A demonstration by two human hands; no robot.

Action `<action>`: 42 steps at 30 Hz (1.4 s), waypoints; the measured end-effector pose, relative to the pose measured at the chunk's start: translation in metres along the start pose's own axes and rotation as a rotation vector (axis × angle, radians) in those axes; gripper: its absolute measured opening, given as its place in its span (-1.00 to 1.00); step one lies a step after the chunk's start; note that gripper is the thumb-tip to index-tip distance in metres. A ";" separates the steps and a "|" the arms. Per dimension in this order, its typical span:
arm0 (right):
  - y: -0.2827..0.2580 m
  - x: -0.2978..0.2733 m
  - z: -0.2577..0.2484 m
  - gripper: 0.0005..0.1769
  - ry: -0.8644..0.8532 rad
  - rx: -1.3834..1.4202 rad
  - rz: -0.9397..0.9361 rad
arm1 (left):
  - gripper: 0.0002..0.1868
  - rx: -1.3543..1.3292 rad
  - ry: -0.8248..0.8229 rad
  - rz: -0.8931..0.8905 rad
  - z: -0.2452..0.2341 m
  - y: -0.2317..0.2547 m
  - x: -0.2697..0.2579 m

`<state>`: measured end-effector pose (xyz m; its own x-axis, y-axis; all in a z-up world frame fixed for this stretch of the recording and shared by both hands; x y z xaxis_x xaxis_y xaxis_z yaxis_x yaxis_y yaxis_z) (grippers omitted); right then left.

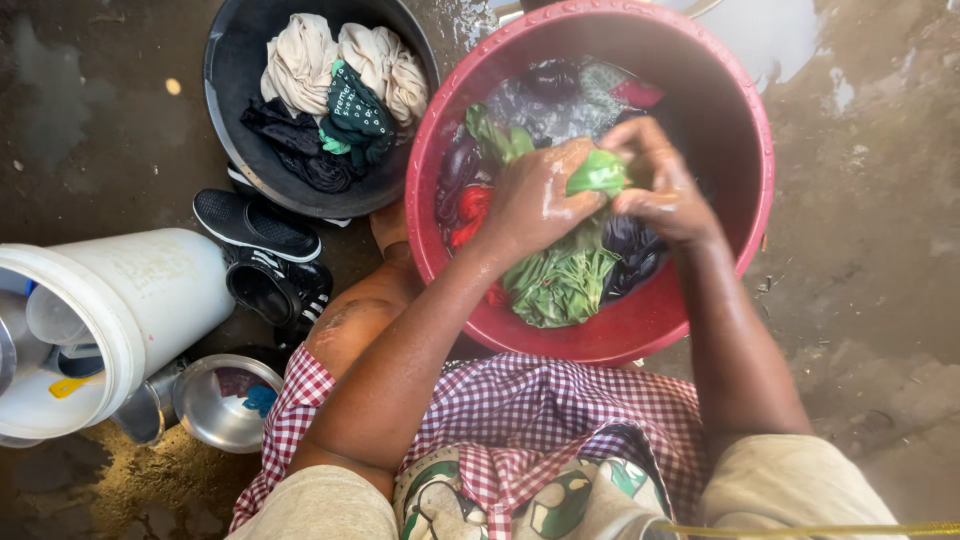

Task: The person washes clothes by hand in a large red basin filled with soapy water, scrubbing different garments, wringing them out, and placing them into a separate black basin.

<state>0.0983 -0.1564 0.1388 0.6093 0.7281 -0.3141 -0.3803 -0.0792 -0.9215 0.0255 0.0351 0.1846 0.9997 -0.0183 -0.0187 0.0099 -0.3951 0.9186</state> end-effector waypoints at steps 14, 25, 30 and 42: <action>0.081 0.021 -0.086 -0.61 0.555 -0.526 -0.304 | -0.79 -0.723 0.687 -0.040 -0.046 -0.029 0.005; 0.135 0.027 0.001 -0.49 0.586 -1.270 -0.194 | -0.37 0.072 0.106 -0.129 -0.010 -0.036 -0.002; 0.234 0.051 -0.028 -0.68 0.444 -1.323 -0.033 | -0.47 -0.037 0.080 -0.204 -0.006 -0.028 -0.017; 0.164 0.143 -0.049 -0.80 0.357 -1.243 0.390 | -0.56 -0.115 0.114 -0.255 -0.024 -0.022 -0.010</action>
<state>0.1577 -0.0987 -0.0681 0.8252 0.3169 -0.4675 0.1920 -0.9359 -0.2954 0.0156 0.0659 0.1736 0.9608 0.1739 -0.2158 0.2569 -0.2666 0.9290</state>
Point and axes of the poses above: each hand's wrist, its own x-axis towards the middle knuckle, its own z-axis out of the palm, y = z × x, the point moved 2 cm from there along x, towards the middle knuckle, and after that the axes turned 5 degrees about z, right-handed, at the moved point
